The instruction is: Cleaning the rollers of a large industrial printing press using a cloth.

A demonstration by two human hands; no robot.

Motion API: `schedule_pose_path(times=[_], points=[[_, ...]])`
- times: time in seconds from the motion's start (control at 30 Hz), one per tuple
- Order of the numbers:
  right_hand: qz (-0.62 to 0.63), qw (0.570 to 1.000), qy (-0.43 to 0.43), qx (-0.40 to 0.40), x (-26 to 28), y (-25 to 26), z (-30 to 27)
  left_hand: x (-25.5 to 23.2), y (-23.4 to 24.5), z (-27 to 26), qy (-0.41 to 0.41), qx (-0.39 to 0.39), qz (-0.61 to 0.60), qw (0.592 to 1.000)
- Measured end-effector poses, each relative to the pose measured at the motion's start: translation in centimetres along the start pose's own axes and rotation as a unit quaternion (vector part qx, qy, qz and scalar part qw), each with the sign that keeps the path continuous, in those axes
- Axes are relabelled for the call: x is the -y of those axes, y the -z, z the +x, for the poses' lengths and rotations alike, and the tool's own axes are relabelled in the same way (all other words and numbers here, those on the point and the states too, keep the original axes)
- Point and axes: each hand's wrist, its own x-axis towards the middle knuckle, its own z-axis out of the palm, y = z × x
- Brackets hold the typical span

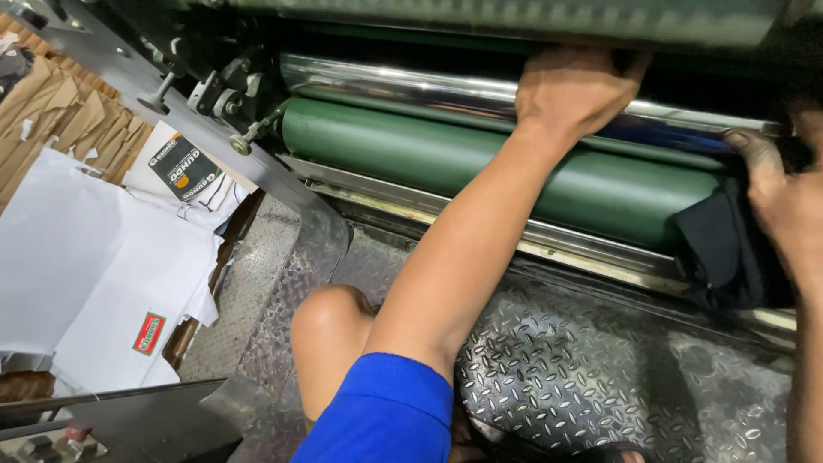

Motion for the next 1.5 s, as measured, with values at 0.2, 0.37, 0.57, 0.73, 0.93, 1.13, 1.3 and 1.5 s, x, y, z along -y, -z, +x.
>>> schedule_pose_path(times=[0.2, 0.37, 0.57, 0.73, 0.93, 1.13, 1.3, 1.5], points=[[-0.015, 0.997, 0.053, -0.051, 3.9, -0.4, -0.6, 0.6, -1.6, 1.2, -0.051, 0.014, 0.008, 0.999], [-0.037, 0.998, 0.036, -0.025, -4.8, 0.1, 0.5, 0.6, -1.3, 1.7, 0.005, 0.022, 0.001, 1.000], [-0.177, 0.979, 0.043, -0.087, 4.8, -0.6, 0.2, 0.4, -1.2, 2.2, 0.017, 0.038, -0.006, 0.999], [-0.157, 0.968, 0.172, -0.091, 2.0, -0.3, 0.3, 1.2, -3.3, 3.0, -0.032, -0.023, -0.010, 0.999], [-0.382, 0.912, -0.048, -0.139, 8.8, 0.3, 0.1, 2.5, -1.7, 2.4, -0.099, -0.051, -0.032, 0.993], [-0.508, 0.817, 0.143, -0.231, 8.1, 1.5, -0.6, 1.6, 0.4, 1.3, -0.072, -0.027, -0.042, 0.996], [-0.272, 0.877, 0.021, -0.395, 10.9, 3.6, -0.4, 1.5, 1.3, 0.9, -0.028, 0.004, -0.034, 0.999], [-0.271, 0.718, -0.078, -0.636, 3.5, 5.7, -0.3, 1.8, 1.3, 0.8, -0.066, -0.023, 0.000, 0.998]])
